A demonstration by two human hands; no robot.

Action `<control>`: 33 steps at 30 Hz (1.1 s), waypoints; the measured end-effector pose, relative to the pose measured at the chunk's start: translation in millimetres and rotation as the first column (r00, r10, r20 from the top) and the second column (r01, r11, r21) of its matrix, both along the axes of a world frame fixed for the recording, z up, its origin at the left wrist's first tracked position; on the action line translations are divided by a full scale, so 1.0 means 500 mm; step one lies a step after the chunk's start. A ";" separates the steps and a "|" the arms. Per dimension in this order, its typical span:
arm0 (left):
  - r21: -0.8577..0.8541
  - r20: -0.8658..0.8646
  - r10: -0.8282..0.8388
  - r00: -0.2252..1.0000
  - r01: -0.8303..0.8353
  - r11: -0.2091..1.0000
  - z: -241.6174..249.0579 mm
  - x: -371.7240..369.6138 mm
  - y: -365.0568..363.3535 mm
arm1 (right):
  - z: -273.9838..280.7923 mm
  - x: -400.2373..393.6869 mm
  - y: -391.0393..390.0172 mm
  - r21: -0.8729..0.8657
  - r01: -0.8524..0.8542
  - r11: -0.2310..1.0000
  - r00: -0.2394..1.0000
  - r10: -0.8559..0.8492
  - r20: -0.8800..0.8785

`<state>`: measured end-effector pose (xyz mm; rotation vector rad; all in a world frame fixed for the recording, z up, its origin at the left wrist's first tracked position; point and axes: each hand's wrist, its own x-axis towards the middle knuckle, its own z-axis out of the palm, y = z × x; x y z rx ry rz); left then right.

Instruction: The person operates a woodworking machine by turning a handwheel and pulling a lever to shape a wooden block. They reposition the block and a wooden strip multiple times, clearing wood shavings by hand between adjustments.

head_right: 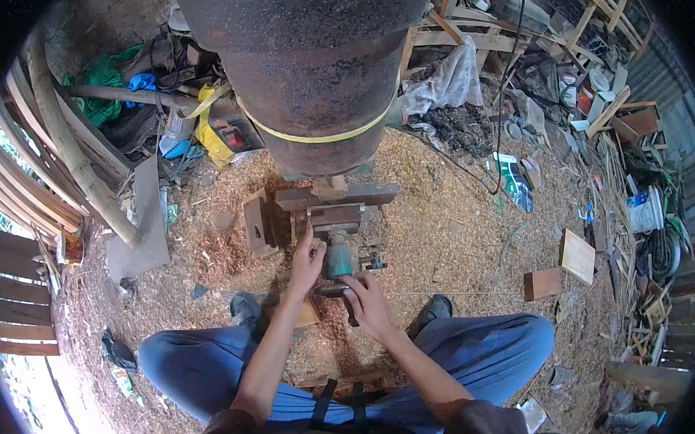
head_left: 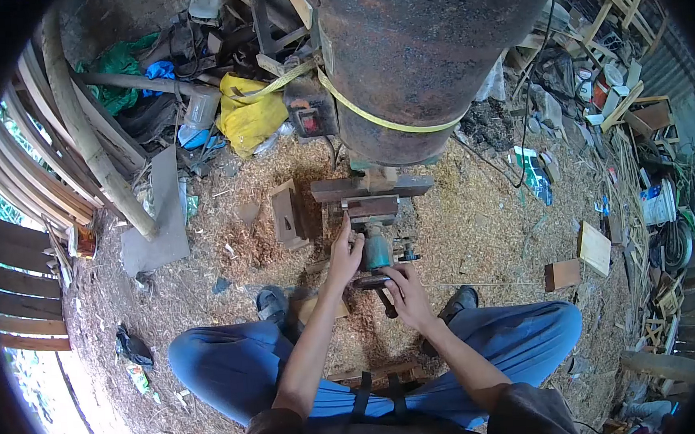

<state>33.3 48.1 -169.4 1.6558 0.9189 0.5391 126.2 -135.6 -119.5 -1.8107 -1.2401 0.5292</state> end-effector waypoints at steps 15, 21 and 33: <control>0.106 -0.050 0.089 0.995 -0.084 0.991 -0.027 0.007 0.066 | 0.013 -0.012 0.031 0.095 -0.092 0.991 0.976 0.071 0.206; 0.133 -0.120 0.063 0.991 -0.047 0.990 0.009 0.024 0.092 | -0.007 -0.001 0.031 0.098 -0.138 0.986 0.977 0.119 0.179; 0.264 -0.125 0.053 0.991 -0.018 0.964 0.028 0.024 0.090 | -0.003 0.104 0.117 0.121 0.214 0.969 0.975 -0.205 -0.080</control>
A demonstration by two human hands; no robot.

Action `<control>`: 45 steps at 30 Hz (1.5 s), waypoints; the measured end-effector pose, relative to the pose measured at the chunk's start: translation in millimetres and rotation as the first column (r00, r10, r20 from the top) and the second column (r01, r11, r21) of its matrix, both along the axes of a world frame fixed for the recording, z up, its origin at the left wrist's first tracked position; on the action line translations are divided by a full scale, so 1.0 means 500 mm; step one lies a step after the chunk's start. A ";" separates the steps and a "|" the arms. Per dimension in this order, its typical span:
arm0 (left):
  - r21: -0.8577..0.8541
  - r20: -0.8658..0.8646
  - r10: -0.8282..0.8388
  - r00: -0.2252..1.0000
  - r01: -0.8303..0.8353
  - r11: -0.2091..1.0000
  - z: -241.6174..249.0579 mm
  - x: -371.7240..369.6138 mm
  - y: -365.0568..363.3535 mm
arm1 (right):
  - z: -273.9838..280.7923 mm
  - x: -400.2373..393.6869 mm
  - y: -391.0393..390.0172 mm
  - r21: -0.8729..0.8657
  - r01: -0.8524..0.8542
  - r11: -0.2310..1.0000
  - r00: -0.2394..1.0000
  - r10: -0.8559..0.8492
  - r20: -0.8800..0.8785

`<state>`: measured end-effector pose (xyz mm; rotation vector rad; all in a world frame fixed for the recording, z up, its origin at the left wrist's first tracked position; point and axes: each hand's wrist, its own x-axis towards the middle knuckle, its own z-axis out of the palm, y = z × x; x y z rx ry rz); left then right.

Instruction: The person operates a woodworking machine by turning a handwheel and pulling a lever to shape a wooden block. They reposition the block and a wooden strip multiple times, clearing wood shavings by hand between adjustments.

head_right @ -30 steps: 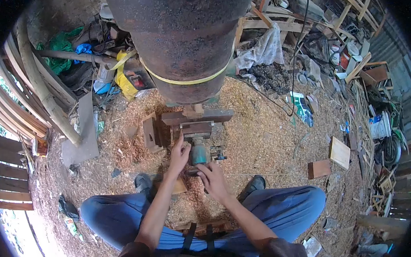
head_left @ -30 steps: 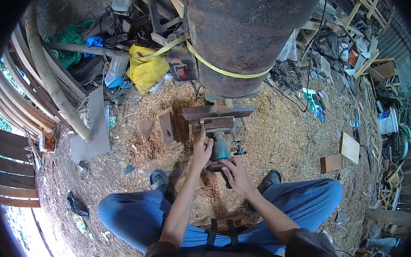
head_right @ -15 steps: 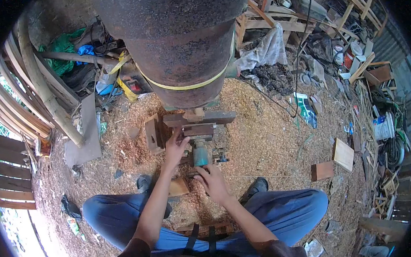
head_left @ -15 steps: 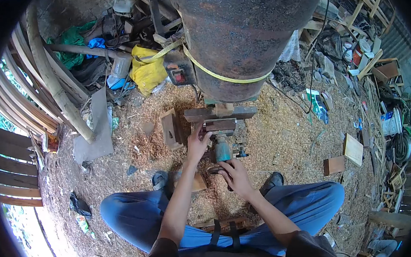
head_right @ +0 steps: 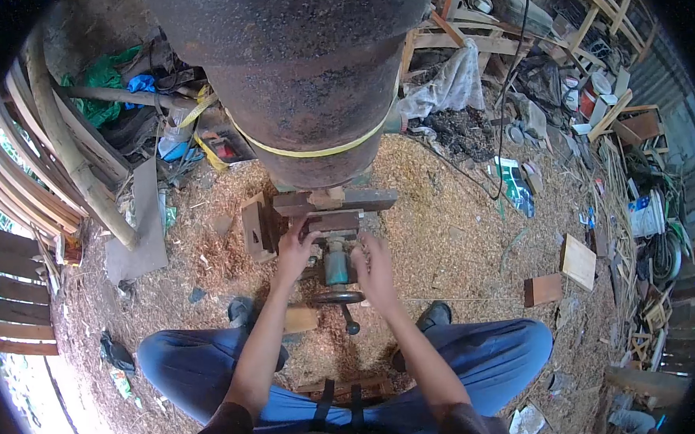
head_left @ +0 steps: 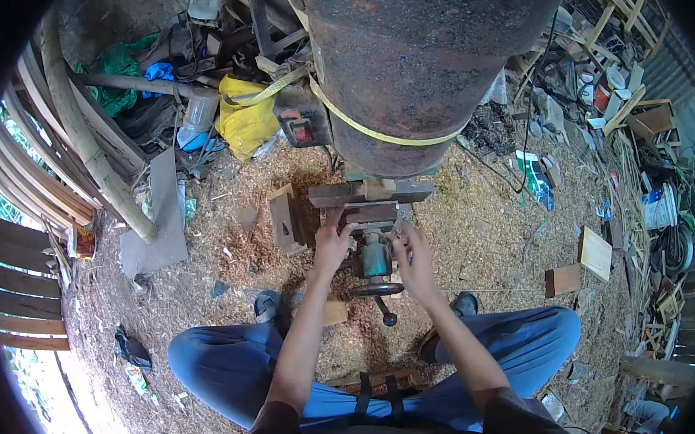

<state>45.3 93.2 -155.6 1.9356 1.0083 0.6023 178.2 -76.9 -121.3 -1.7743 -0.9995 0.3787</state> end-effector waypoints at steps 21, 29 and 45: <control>0.226 0.070 -0.048 0.996 0.032 0.974 -0.004 0.009 0.000 | -0.049 0.074 0.106 0.032 -0.045 0.999 0.997 0.042 0.072; 0.120 0.045 -0.007 0.999 0.001 0.993 -0.007 0.000 -0.011 | -0.069 0.064 0.098 -0.030 -0.046 0.998 0.999 0.047 0.014; 0.095 0.018 -0.012 1.000 0.010 0.995 -0.029 0.003 0.002 | -0.064 0.061 0.104 -0.003 -0.030 1.000 0.997 0.030 0.067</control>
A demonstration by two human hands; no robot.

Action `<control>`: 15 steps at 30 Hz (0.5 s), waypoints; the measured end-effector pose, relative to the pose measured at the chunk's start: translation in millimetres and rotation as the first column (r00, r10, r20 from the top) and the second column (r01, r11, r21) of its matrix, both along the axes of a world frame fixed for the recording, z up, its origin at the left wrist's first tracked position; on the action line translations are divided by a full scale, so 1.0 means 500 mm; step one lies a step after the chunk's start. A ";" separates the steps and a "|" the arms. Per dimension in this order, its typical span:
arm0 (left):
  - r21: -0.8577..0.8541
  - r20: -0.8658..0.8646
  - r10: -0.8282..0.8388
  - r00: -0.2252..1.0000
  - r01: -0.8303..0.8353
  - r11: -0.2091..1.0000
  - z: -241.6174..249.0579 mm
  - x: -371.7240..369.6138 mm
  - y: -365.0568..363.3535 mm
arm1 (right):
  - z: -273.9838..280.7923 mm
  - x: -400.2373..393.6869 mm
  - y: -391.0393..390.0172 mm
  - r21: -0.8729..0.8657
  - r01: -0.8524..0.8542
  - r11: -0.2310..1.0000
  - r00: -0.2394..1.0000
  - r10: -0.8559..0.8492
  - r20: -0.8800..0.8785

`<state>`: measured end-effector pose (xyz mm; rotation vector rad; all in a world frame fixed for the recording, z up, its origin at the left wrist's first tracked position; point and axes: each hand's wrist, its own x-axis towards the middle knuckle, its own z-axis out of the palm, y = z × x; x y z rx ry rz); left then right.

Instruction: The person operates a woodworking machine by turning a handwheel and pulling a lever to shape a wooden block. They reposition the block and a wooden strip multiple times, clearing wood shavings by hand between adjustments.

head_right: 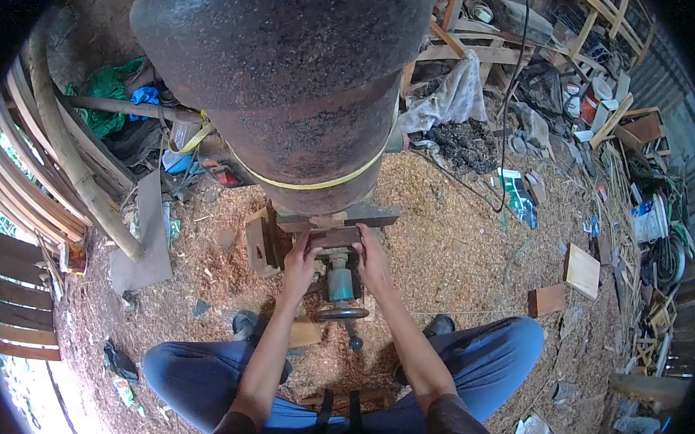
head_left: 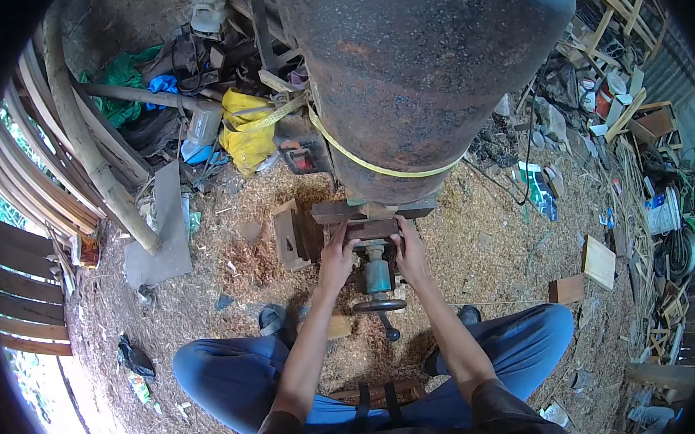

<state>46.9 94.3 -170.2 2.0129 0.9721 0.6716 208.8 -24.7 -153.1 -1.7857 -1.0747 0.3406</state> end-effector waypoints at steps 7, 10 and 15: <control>0.059 -0.008 -0.016 1.000 0.016 0.998 0.011 0.002 -0.004 | -0.003 0.001 -0.004 0.020 0.013 1.000 0.999 -0.014 0.039; 0.067 0.013 0.009 1.000 -0.010 0.998 0.025 0.008 -0.010 | 0.000 0.012 0.001 0.012 0.017 1.000 0.999 -0.018 0.033; -0.017 0.047 -0.036 0.998 0.037 0.999 0.032 0.002 -0.001 | 0.002 0.006 0.000 0.033 0.014 0.999 1.000 -0.014 0.008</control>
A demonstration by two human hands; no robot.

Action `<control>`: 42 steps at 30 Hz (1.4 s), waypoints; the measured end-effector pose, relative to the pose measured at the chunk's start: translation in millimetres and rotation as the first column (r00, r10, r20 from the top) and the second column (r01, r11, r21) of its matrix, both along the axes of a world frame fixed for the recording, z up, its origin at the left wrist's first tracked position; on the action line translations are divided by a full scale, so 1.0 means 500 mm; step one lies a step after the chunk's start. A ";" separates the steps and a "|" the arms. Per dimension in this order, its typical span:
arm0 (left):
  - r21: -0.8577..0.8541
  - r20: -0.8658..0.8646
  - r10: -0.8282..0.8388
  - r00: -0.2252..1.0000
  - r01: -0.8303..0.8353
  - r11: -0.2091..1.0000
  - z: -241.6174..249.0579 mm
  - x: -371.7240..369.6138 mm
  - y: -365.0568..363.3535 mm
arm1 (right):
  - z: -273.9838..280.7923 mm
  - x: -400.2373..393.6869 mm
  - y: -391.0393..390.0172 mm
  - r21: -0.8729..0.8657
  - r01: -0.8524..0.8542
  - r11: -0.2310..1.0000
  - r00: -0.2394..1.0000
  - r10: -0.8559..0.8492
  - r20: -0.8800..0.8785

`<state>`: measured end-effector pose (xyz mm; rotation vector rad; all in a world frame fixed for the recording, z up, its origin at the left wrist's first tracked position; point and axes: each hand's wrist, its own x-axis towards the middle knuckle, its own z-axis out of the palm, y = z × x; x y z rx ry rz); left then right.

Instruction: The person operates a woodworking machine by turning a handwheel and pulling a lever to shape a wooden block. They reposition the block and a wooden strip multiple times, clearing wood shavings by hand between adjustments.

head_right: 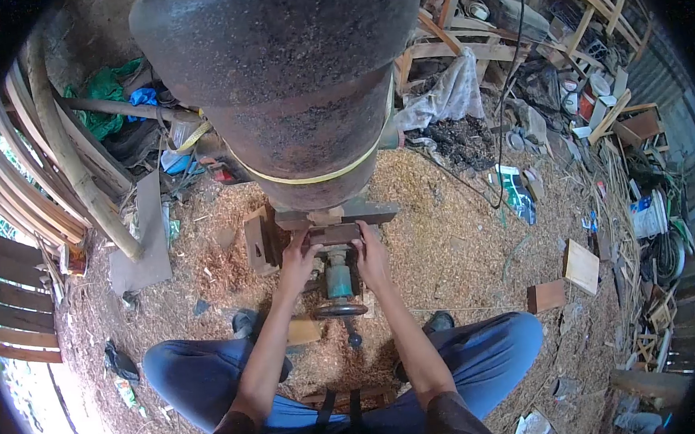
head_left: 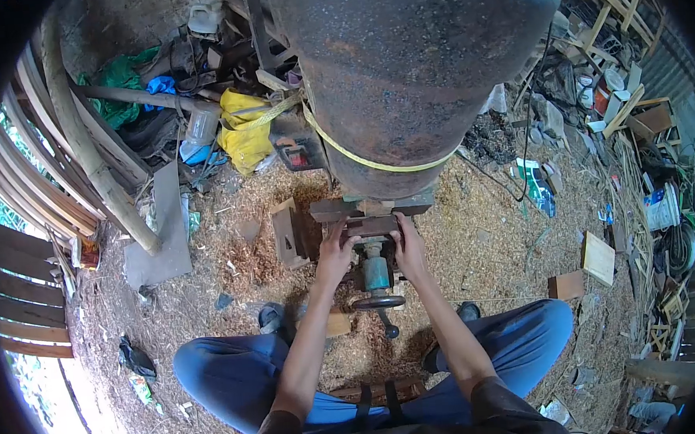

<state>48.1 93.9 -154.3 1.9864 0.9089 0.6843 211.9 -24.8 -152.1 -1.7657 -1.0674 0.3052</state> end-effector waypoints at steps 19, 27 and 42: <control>0.111 0.092 0.035 0.995 -0.045 0.993 -0.039 0.013 -0.004 | 0.007 -0.007 0.005 -0.046 -0.002 0.999 1.000 0.001 -0.018; -0.120 0.085 0.062 0.994 -0.051 0.992 -0.045 0.013 -0.006 | -0.010 -0.009 0.004 0.025 0.018 1.000 0.998 -0.020 0.057; -0.097 -0.021 0.033 0.999 -0.035 0.995 -0.001 0.013 -0.019 | 0.056 -0.017 -0.042 0.002 -0.037 0.999 0.983 0.036 -0.182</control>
